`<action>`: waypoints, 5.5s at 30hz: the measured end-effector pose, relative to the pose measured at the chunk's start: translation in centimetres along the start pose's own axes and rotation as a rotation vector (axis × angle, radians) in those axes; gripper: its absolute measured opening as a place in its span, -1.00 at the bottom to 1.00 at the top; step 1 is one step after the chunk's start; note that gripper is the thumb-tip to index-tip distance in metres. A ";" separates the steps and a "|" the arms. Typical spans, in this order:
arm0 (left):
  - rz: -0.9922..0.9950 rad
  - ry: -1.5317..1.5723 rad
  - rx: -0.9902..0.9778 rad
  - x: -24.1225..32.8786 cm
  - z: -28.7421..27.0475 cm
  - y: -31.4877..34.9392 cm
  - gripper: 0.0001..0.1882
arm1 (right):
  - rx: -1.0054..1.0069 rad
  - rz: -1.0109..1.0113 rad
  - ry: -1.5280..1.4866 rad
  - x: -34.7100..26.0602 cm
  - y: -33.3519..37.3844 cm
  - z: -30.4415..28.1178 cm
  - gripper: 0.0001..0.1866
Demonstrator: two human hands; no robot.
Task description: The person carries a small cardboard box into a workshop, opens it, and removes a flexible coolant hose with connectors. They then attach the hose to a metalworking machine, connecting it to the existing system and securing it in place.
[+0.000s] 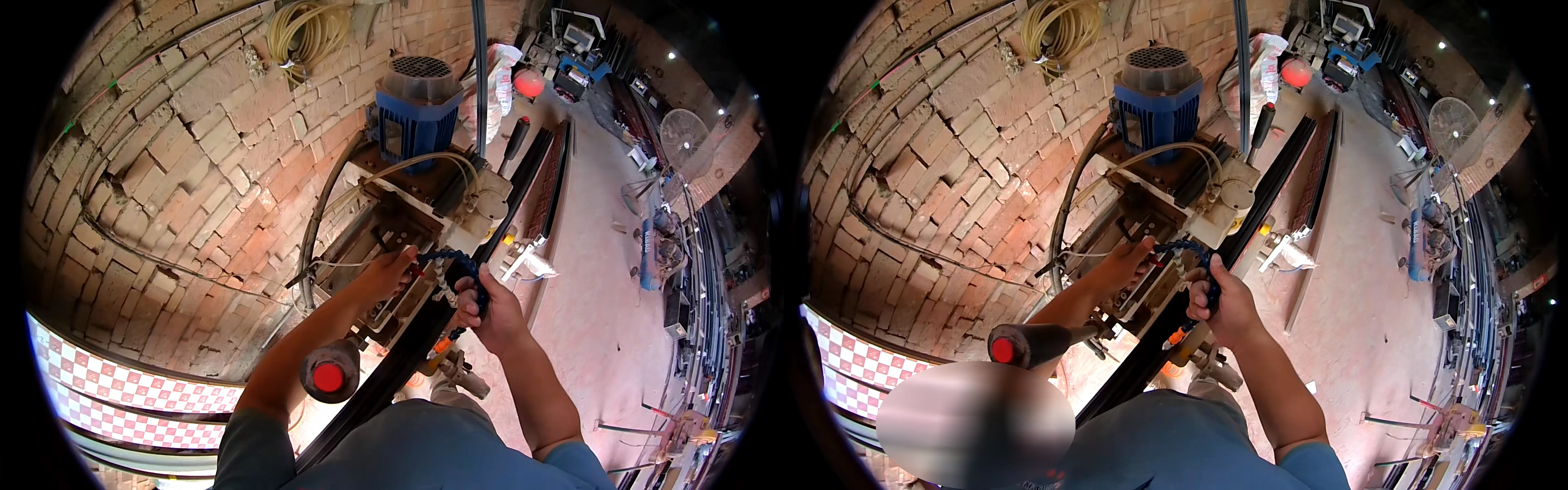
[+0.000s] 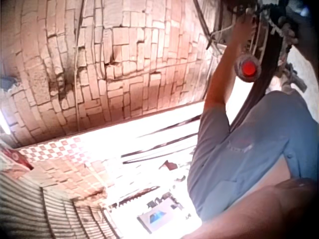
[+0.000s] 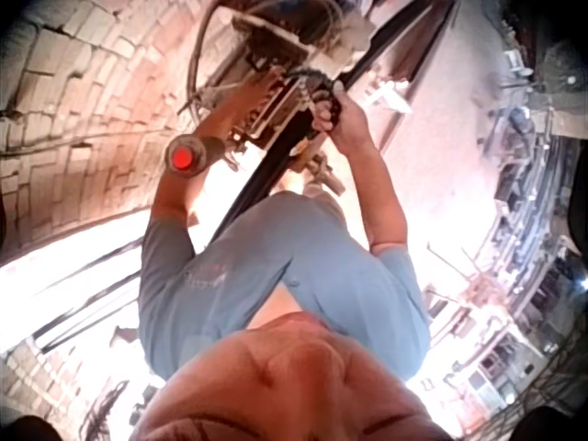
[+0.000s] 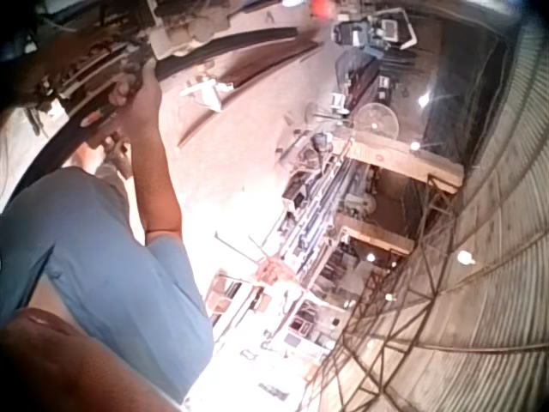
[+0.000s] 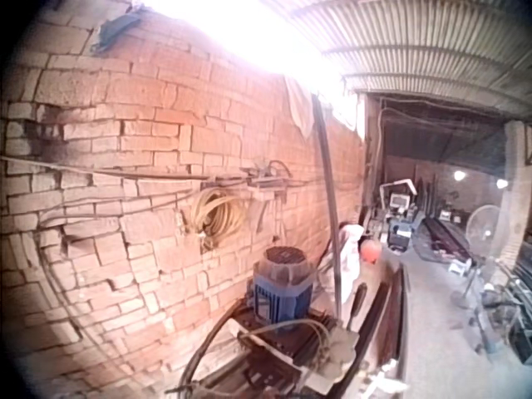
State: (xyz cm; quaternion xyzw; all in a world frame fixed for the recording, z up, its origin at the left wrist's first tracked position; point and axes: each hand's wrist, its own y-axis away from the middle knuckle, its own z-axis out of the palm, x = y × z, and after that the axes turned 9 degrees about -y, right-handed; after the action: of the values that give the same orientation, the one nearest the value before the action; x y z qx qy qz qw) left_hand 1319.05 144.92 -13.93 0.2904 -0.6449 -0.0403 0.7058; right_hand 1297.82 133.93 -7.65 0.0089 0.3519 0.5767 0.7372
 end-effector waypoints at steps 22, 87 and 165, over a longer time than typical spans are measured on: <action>-0.108 0.194 -0.184 2.1 -0.9 -6.6 -0.52 | -0.036 -0.061 0.480 -7.1 -4.4 4.3 -0.55; 0.448 -1.372 0.608 0.8 2.6 -10.0 -0.59 | 0.175 -0.132 0.387 -3.9 -7.0 2.5 -0.60; 0.424 -1.289 0.378 -0.2 1.0 -8.4 -0.49 | -0.162 -1.088 1.668 -1.0 -4.6 -7.3 -0.77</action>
State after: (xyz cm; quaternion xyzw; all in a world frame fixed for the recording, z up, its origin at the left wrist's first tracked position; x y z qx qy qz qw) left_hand 1320.73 137.72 -17.96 0.1945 -0.9732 0.0470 0.1133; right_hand 1297.77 128.67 -14.61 -0.6114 0.6728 0.0046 0.4166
